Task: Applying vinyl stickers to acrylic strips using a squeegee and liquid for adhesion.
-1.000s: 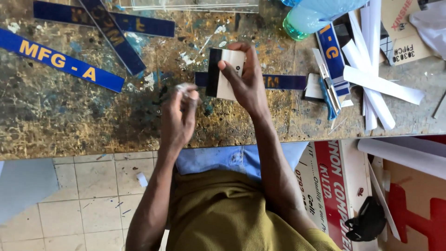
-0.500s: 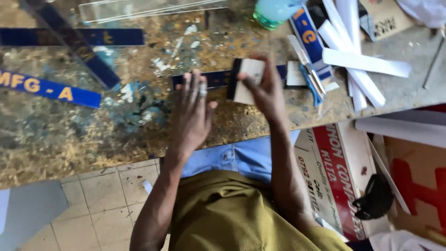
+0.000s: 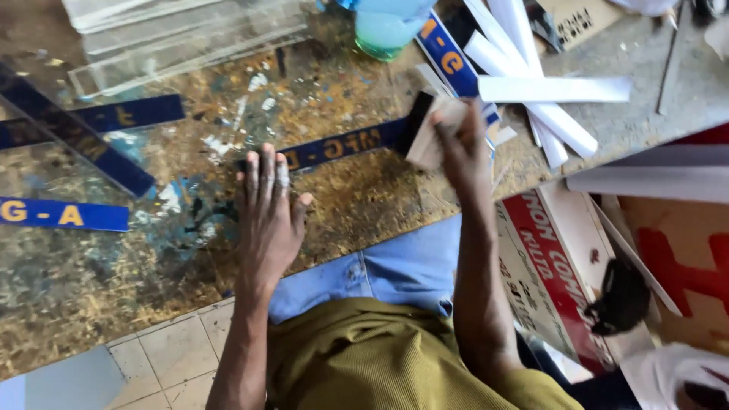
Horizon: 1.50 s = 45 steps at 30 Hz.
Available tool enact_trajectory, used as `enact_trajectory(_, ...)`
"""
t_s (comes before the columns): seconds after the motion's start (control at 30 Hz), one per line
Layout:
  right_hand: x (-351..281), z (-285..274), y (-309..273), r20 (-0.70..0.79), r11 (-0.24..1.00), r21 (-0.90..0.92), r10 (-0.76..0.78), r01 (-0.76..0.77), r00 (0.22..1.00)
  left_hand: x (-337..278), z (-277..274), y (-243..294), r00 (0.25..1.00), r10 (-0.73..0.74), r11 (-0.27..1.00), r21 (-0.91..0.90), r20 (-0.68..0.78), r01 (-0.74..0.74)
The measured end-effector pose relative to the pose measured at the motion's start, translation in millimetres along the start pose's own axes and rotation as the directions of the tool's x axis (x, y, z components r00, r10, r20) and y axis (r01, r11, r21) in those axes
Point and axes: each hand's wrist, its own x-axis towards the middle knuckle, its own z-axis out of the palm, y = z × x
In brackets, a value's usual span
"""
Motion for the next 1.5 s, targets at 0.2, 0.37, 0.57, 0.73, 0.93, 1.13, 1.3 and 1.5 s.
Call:
enact_trajectory(0.2,11.5,-52.7,0.6,0.027,0.957,0.233,0.171,-0.173,0.985,3.8,4.3,2.6,0.999,-0.041,0.999,-0.032,-0.002,0.041)
enact_trajectory(0.37,12.4,-35.8,-47.2,0.198,0.951,0.227,0.164,-0.209,0.966,1.4,9.9,3.0,0.999,-0.015,0.998,-0.06,-0.041,0.012)
enact_trajectory(0.57,7.3,-30.3,-11.4,0.215,0.943,0.237,0.184,-0.234,0.959,-3.2,3.8,11.6,0.996,0.001,0.997,-0.07,-0.085,-0.007)
enact_trajectory(0.73,2.4,-29.3,-11.4,0.241,0.949,0.218,0.173,-0.227,0.955,-9.3,5.2,20.2,0.998,0.001,0.993,-0.118,-0.062,-0.009)
enact_trajectory(0.93,-7.4,-10.8,-35.7,0.242,0.95,0.245,0.135,-0.195,0.961,-16.5,11.5,13.2,0.999,-0.022,0.994,-0.112,-0.036,0.018)
enact_trajectory(1.13,0.1,2.1,-39.6,0.254,0.978,0.153,0.102,-0.144,0.962,-19.1,19.4,-12.3,0.995,-0.096,0.989,-0.118,-0.042,0.09)
enact_trajectory(1.3,8.7,22.7,-1.4,0.157,0.984,0.179,-0.039,0.011,0.987,-27.9,5.5,-17.9,0.987,-0.14,0.989,-0.051,-0.072,0.137)
enact_trajectory(1.5,8.1,63.6,42.7,0.267,0.996,0.085,-0.005,-0.019,0.964,-38.3,-1.9,-26.5,0.986,-0.16,0.987,0.019,-0.054,0.161)
